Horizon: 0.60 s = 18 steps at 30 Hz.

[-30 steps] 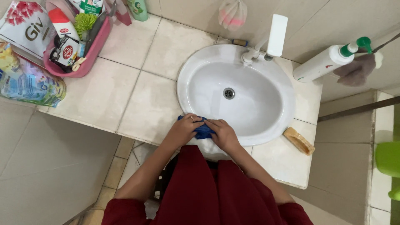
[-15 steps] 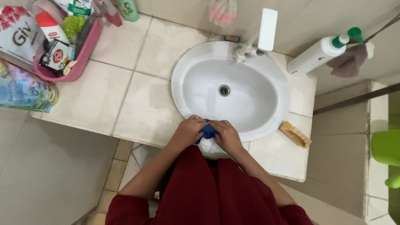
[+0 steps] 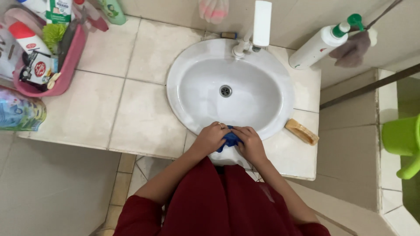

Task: The person wets a blue cloth under the faucet, then wipes the sink basin and surrounding countertop. They repeatedly rinse and wring the cloth while continuing to wipe the sink area.

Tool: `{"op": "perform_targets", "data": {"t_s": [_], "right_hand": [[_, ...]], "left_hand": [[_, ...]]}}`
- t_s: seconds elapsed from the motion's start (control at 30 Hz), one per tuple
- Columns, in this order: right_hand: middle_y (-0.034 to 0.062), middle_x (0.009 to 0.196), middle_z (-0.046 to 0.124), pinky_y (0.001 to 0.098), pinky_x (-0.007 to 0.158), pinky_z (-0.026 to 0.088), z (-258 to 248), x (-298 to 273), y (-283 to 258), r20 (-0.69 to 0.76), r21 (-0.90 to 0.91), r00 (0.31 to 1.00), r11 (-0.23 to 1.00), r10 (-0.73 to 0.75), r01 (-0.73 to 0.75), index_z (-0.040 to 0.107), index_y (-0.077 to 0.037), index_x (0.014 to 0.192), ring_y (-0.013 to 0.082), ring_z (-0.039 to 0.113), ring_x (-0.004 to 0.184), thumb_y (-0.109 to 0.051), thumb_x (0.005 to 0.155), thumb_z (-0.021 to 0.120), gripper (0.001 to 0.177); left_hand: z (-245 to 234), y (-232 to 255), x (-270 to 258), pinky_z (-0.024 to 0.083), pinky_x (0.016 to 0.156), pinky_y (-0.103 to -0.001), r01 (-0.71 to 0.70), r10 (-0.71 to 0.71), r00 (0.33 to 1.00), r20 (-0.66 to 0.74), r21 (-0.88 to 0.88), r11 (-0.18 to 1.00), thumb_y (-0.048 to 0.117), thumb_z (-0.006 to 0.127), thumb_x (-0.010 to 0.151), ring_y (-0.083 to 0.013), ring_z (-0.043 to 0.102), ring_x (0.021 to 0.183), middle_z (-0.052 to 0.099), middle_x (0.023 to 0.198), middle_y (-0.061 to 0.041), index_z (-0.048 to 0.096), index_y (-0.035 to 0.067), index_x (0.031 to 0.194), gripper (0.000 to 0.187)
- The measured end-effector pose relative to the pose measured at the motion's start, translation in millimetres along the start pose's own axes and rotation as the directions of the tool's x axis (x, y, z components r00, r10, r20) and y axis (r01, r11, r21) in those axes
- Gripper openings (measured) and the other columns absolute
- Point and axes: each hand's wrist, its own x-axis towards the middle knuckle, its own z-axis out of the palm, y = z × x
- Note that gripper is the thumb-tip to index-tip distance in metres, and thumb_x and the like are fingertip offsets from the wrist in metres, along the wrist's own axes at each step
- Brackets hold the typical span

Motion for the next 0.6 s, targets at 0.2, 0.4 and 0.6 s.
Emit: {"op": "perform_targets", "data": {"t_s": [0.2, 0.4, 0.6], "right_hand": [[0.0077, 0.126, 0.071, 0.0429, 0.106, 0.048, -0.9, -33.1, 15.9, 0.001, 0.015, 1.000, 1.000, 0.000, 0.000, 0.070, -0.011, 0.128, 0.0324, 0.063, 0.115, 0.011, 0.071, 0.067, 0.062], [0.0068, 0.126, 0.071, 0.0445, 0.108, 0.046, -14.0, -37.8, 34.6, -0.014, 0.027, 0.996, 0.996, 0.083, -0.082, 0.071, -0.013, 0.127, 0.0326, 0.062, 0.117, 0.009, 0.070, 0.068, 0.061], [0.0025, 0.125, 0.072, 0.0396, 0.109, 0.046, -23.0, -28.4, 56.1, -0.085, 0.012, 0.974, 0.978, 0.208, -0.208, 0.073, -0.014, 0.126, 0.0278, 0.062, 0.118, 0.012, 0.072, 0.067, 0.060]], "left_hand": [[12.6, 18.1, 5.1, 0.060, 0.087, -0.041, -0.101, 0.101, 0.995, 0.018, -0.028, 0.995, 0.024, 0.072, 0.085, -0.0280, 0.061, 0.115, 0.065, 0.119, -0.004, 0.068, 0.014, 0.121, 0.037], [27.1, 30.9, 29.7, 0.060, 0.085, -0.039, -0.096, 0.094, 0.995, 0.041, 0.046, 0.994, 0.028, 0.071, 0.088, -0.0237, 0.059, 0.116, 0.063, 0.121, 0.000, 0.066, 0.019, 0.123, 0.036], [40.8, 35.5, 64.1, 0.062, 0.082, -0.043, -0.123, 0.124, 0.992, -0.023, 0.012, 0.992, 0.015, 0.070, 0.087, -0.0300, 0.061, 0.115, 0.064, 0.124, -0.009, 0.066, 0.011, 0.127, 0.040]]}}
